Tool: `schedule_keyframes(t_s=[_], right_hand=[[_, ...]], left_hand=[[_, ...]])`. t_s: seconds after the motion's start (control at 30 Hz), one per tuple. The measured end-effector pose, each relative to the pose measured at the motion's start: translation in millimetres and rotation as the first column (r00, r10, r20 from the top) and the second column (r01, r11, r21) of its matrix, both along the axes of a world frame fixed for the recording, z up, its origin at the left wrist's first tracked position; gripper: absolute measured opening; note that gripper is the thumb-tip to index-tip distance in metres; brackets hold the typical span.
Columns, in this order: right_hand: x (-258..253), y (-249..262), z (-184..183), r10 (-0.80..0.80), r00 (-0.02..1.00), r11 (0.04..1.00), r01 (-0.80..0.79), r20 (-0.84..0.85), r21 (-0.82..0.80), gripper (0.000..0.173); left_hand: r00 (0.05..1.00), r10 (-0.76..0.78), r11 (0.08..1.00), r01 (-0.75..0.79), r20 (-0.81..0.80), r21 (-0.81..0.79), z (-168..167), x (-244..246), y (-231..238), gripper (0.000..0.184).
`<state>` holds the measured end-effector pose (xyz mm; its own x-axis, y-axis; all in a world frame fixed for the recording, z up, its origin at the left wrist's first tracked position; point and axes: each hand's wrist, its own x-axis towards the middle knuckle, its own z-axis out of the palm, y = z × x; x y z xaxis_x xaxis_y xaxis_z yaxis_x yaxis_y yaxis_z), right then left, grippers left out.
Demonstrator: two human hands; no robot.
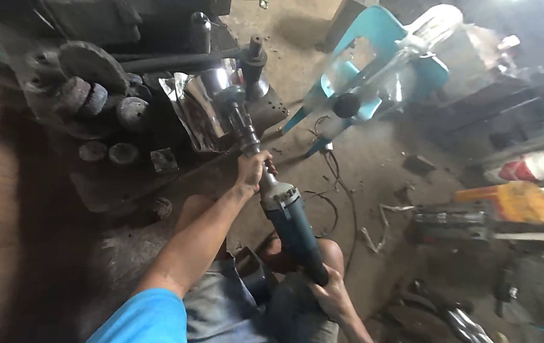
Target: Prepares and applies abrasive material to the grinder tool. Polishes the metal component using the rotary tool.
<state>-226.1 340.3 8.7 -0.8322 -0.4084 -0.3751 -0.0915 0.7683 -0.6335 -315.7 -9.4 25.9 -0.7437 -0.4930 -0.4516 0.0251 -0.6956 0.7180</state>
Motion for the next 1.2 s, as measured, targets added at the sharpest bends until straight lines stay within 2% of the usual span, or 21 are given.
schedule_keyframes(t_s=[0.1, 0.27, 0.4, 0.63, 0.83, 0.97, 1.07, 1.2], right_hand=[[3.7, -2.1, 1.9, 0.061, 0.996, 0.997, -0.057, -0.065, 0.058, 0.036], [5.1, -6.3, 7.2, 0.114, 0.991, 0.981, -0.102, -0.070, 0.166, 0.037], [5.6, -3.0, 2.3, 0.103, 0.990, 0.990, -0.093, -0.095, 0.106, 0.038], [-2.3, 0.1, 2.1, 0.007, 1.000, 1.000, -0.006, 0.029, -0.011, 0.032], [-5.6, 1.2, 0.9, -0.053, 0.994, 0.997, 0.057, 0.092, -0.044, 0.031], [-3.9, 4.5, -1.7, -0.014, 0.997, 0.998, 0.018, 0.072, -0.057, 0.029], [0.8, 3.0, 1.2, 0.029, 0.999, 1.000, -0.029, 0.020, 0.002, 0.030], [6.2, -1.5, 5.4, 0.091, 0.994, 0.988, -0.082, -0.067, 0.131, 0.037]], left_hand=[[0.997, 0.020, 1.000, -0.019, -0.076, 0.012, -8.4, 17.2, -4.5, 0.004], [0.993, 0.052, 0.998, -0.049, -0.102, 0.034, -17.3, 32.8, -9.4, 0.007], [0.995, 0.053, 0.997, -0.048, -0.083, 0.061, -11.9, 28.3, -7.4, 0.006], [0.999, -0.012, 1.000, 0.012, 0.046, -0.014, 2.6, -4.7, 1.8, 0.007], [0.993, -0.024, 1.000, 0.023, 0.115, 0.009, 5.6, -19.6, 5.2, 0.012], [0.997, -0.016, 1.000, 0.016, 0.081, 0.000, 4.9, -8.9, 4.6, 0.010], [1.000, 0.003, 1.000, -0.003, -0.001, -0.007, -1.4, 7.7, 1.0, 0.005], [0.992, 0.020, 1.000, -0.020, -0.128, 0.001, -17.9, 29.3, -4.0, 0.007]])
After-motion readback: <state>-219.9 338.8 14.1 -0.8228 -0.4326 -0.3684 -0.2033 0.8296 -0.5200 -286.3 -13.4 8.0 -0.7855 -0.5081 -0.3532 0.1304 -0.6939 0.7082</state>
